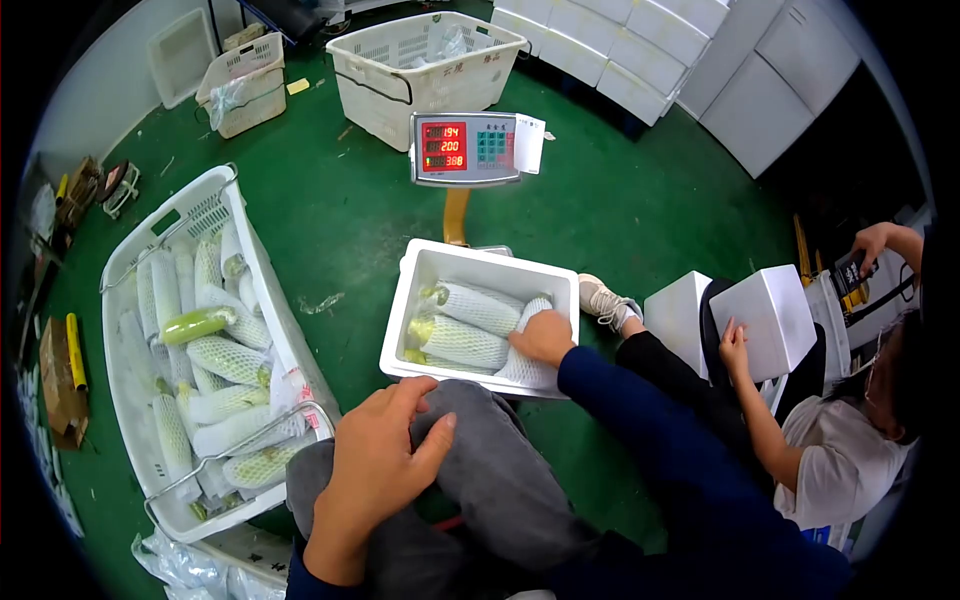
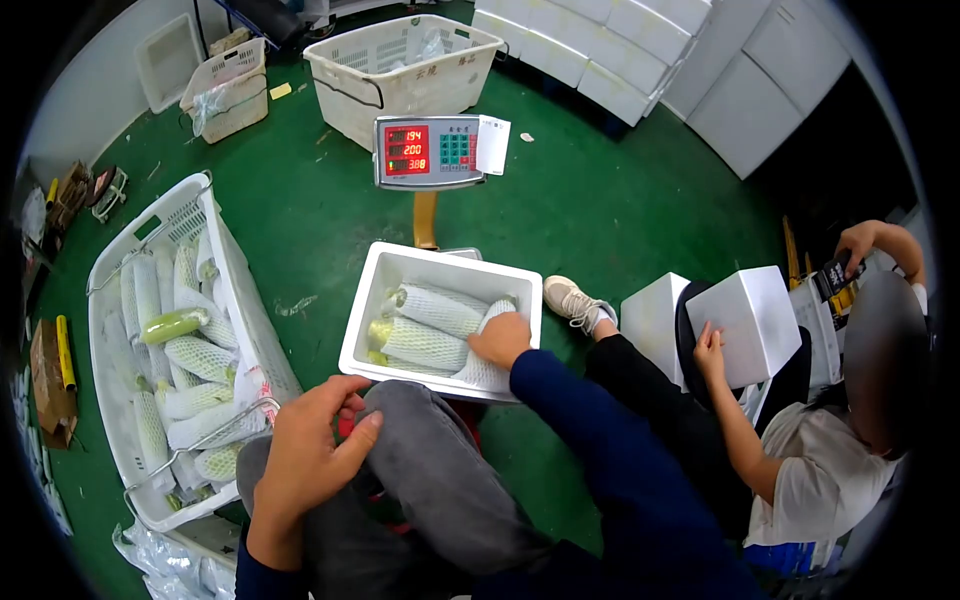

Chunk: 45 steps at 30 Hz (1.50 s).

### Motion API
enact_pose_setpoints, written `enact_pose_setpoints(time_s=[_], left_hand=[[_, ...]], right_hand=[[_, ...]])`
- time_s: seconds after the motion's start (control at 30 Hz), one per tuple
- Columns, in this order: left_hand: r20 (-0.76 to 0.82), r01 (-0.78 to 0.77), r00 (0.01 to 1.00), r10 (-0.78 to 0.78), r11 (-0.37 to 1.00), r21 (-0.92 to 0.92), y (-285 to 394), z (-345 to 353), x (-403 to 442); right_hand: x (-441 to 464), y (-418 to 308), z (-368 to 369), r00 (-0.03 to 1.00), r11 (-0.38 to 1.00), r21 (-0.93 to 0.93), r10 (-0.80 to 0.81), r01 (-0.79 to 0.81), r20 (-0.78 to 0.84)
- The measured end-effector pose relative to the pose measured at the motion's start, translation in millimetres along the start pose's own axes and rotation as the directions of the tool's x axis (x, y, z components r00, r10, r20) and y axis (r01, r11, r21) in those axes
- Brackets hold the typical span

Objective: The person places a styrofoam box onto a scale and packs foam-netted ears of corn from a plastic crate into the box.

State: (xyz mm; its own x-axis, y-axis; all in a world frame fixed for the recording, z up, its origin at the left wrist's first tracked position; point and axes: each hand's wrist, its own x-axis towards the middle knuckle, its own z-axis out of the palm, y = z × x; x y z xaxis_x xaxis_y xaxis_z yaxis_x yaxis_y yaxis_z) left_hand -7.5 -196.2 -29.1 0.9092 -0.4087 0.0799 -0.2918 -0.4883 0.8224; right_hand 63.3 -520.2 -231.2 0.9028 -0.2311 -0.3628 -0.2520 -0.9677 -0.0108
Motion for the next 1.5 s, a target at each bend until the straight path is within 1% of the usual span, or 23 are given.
enact_pose_setpoints(time_s=[0.1,0.13,0.23,0.3,0.37,0.47,0.57,0.6,0.63,0.67,0.73,0.8,0.9,0.97,1.07,1.2,1.27,1.3,1.37,1.4,1.43,1.47,1.5], left_hand=[[0.003,-0.026,1.0,0.026,1.0,0.015,-2,0,-1],[0.001,-0.032,1.0,0.032,0.999,0.017,-2,0,-1],[0.009,-0.046,0.999,0.045,0.998,0.045,-8,1,-3],[0.004,-0.035,0.999,0.034,0.999,0.041,-10,-2,-4],[0.016,-0.021,1.0,0.02,0.999,0.04,-9,-2,-2],[0.002,-0.055,0.998,0.055,0.996,0.068,-10,-2,-5],[0.002,-0.033,0.999,0.033,0.999,0.028,-11,-6,-8],[0.009,-0.022,1.0,0.022,0.999,0.024,-10,-6,-8],[0.015,-0.015,1.0,0.015,1.0,0.022,-9,-7,-7],[0.018,-0.011,1.0,0.01,1.0,0.022,-7,-8,-5],[0.021,-0.01,1.0,0.01,1.0,0.024,-7,-8,-5],[0.016,-0.005,1.0,0.005,1.0,0.017,-9,-5,-6],[0.008,0.015,1.0,-0.015,1.0,-0.005,-10,-5,-7],[0.026,0.041,0.999,-0.04,0.999,-0.02,-8,-6,-6],[0.008,0.021,1.0,-0.021,1.0,-0.001,-10,-2,-6],[0.013,0.016,1.0,-0.017,0.999,0.031,-10,-2,-5],[0.006,0.011,1.0,-0.011,0.998,0.058,-9,-2,-5],[-0.009,0.005,1.0,-0.005,0.999,0.031,-9,-2,-6],[-0.053,0.008,0.999,-0.008,1.0,-0.011,-10,-4,-8],[-0.069,0.003,0.998,-0.006,0.999,-0.051,-12,-3,-9],[-0.097,0.018,0.995,-0.026,0.997,-0.08,-15,-1,-13],[-0.102,0.014,0.995,-0.022,0.997,-0.077,-17,-1,-15],[-0.111,0.011,0.994,-0.019,0.997,-0.072,-17,-2,-16]], right_hand=[[13,1,-15,0.969,0.925,-0.308,-0.245,0.223,-0.033],[11,3,-18,0.942,0.871,-0.375,-0.336,0.319,0.019],[15,4,11,0.944,0.939,-0.15,-0.323,0.31,-0.071],[20,4,43,0.933,0.948,-0.18,-0.298,0.264,-0.204],[22,15,54,0.946,0.958,-0.162,-0.266,0.237,-0.186],[-14,2,-9,0.958,0.958,-0.172,-0.254,0.23,-0.134],[-60,-1,-55,0.872,0.964,0.021,-0.231,0.266,-0.431],[-75,1,-58,0.823,0.926,0.2,-0.166,0.319,-0.544],[-89,4,-55,0.765,0.849,0.363,-0.073,0.384,-0.639],[-99,12,-52,0.764,0.833,0.419,-0.007,0.361,-0.645],[-107,27,-35,0.738,0.844,0.479,0.16,0.243,-0.656],[-113,50,-8,0.724,0.834,0.539,0.299,0.117,-0.621],[-121,79,33,0.77,0.677,0.736,0.473,-0.008,-0.427],[-130,87,47,0.792,0.619,0.785,0.493,-0.029,-0.359],[-128,102,62,0.823,0.523,0.848,0.516,-0.082,-0.239],[-125,83,30,0.837,0.362,0.922,0.54,-0.138,-0.087],[-110,86,35,0.848,0.425,0.902,0.504,-0.082,-0.161],[-102,89,39,0.853,0.456,0.889,0.483,-0.053,-0.197],[-87,88,42,0.853,0.481,0.874,0.482,-0.065,-0.201],[-70,100,58,0.872,0.498,0.867,0.435,-0.025,-0.225],[-65,101,58,0.865,0.625,0.778,0.357,0.059,-0.353],[-67,87,41,0.852,0.78,0.626,0.335,-0.011,-0.402],[-64,79,40,0.742,0.859,0.483,0.211,0.17,-0.636]])
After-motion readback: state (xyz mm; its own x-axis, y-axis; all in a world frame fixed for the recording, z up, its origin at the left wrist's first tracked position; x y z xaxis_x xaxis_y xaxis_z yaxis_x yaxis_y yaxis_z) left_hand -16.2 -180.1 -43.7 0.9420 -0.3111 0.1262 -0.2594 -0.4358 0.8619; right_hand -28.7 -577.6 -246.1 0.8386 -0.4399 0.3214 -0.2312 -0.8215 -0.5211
